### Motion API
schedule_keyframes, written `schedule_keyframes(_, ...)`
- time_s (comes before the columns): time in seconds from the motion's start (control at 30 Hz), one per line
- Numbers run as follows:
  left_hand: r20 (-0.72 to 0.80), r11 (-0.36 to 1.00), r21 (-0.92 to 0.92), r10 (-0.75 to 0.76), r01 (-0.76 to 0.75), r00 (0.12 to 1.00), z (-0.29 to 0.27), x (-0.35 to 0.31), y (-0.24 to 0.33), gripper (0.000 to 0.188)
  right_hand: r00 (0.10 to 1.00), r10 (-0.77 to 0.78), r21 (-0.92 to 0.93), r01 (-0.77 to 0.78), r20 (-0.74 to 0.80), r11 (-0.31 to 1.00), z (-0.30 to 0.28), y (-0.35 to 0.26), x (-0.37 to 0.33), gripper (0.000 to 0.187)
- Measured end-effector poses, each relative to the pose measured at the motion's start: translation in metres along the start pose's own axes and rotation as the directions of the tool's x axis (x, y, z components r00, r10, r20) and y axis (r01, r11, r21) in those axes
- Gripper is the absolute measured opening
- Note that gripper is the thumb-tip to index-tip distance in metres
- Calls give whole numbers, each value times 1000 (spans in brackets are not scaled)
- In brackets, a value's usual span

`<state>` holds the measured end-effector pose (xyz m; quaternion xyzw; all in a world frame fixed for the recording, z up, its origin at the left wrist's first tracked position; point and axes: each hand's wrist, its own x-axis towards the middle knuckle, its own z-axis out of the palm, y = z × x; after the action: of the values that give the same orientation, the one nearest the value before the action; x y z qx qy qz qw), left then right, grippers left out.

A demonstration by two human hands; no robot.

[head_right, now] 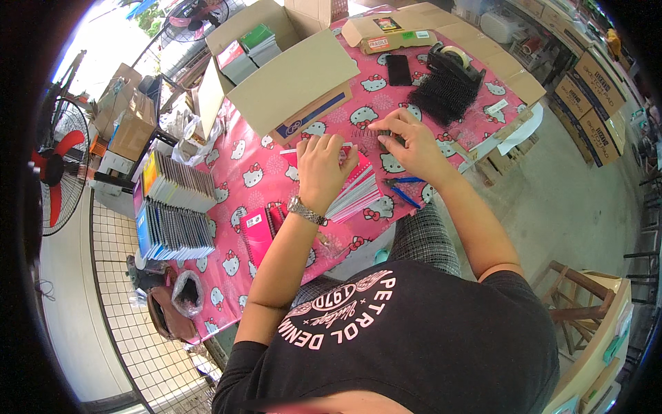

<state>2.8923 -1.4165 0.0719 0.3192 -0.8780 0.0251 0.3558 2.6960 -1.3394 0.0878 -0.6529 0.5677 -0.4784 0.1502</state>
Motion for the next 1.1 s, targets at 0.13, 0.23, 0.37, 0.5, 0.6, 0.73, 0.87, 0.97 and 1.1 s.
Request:
schedule_keyframes(0.13,24,1000,11,21,-21,999,-1,-2,5,24,999,-6,73,3,47,997,2,0,-6,28)
schedule_keyframes(0.23,26,1000,23,18,-18,999,-3,-2,6,26,999,-6,88,3,41,996,0,-2,-8,27)
schedule_keyframes(0.37,77,1000,6,0,-1,997,-5,-3,8,30,997,-75,122,71,29,990,2,3,-11,25)
schedule_keyframes(0.5,127,999,7,-38,38,991,-7,-4,8,32,992,-97,144,85,78,986,0,3,-9,26)
schedule_keyframes(0.6,182,997,3,-75,76,980,-11,-1,12,31,892,307,200,-384,331,901,-14,-8,-2,31)
schedule_keyframes(0.73,119,998,-63,23,-15,993,-15,-7,13,28,981,-86,42,80,172,996,-9,-9,-6,39)
schedule_keyframes(0.87,269,999,-41,43,-33,962,-24,-6,10,29,924,66,41,-88,378,995,-24,-21,4,45)
schedule_keyframes(0.97,253,997,-48,63,-52,965,-27,-9,7,28,896,-40,16,36,443,999,-24,-28,9,51)
schedule_keyframes(1.1,206,989,-150,47,-16,977,-29,-10,7,22,766,127,465,-503,630,728,-21,8,20,53)
